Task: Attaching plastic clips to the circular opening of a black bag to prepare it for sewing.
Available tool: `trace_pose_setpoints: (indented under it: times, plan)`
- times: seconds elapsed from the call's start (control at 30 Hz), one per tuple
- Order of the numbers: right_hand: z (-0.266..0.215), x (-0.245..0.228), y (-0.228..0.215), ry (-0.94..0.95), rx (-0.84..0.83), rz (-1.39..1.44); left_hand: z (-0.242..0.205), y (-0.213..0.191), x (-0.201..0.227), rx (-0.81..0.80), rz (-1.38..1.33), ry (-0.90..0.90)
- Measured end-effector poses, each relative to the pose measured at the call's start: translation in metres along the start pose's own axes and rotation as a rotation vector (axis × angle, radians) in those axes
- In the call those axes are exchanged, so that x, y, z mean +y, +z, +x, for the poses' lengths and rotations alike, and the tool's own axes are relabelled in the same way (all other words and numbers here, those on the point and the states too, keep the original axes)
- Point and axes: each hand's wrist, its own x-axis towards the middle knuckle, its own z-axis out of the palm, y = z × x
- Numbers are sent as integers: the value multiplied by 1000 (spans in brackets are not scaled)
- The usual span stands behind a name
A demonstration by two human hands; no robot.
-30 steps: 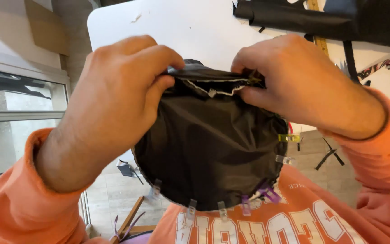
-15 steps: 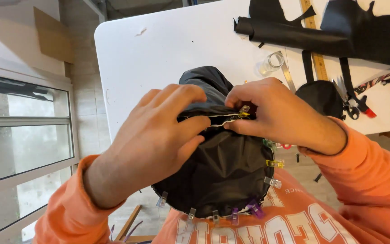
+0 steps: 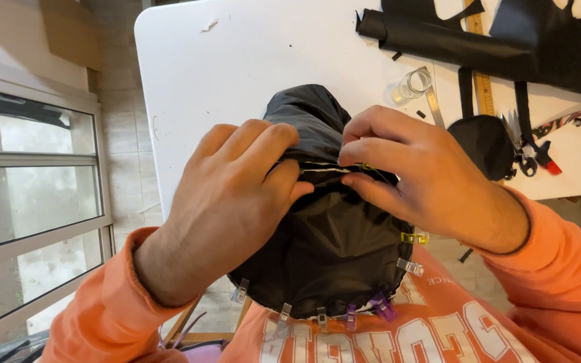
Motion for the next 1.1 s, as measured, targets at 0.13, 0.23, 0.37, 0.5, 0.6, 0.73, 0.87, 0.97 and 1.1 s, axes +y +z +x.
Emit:
trace_pose_setpoints:
  times: [0.13,0.23,0.37,0.5,0.6,0.73,0.87,0.97,1.1]
  plan:
    - [-1,3,0,-55,8,-19,-3,-10,-6,-40,27,16]
    - [-3,2,0,-116,43,-105,-9,-13,-7,-65,28,13]
    - [-8,0,0,-135,31,-199,-13,-10,-6,0,17,12]
    - [-12,1,4,-100,29,-245,-15,-5,0,49,52,20]
    - [-11,-3,7,-80,68,-230,-16,2,6,100,134,18]
    - [-13,-4,13,-32,76,-277,-18,11,9,103,222,-16]
    - [-17,-3,20,66,76,-287,-19,16,13,94,294,-70]
    - [-12,-6,17,32,87,-273,-18,15,13,99,289,-86]
    - [-9,-12,10,-82,74,-205,-17,12,12,104,198,-91]
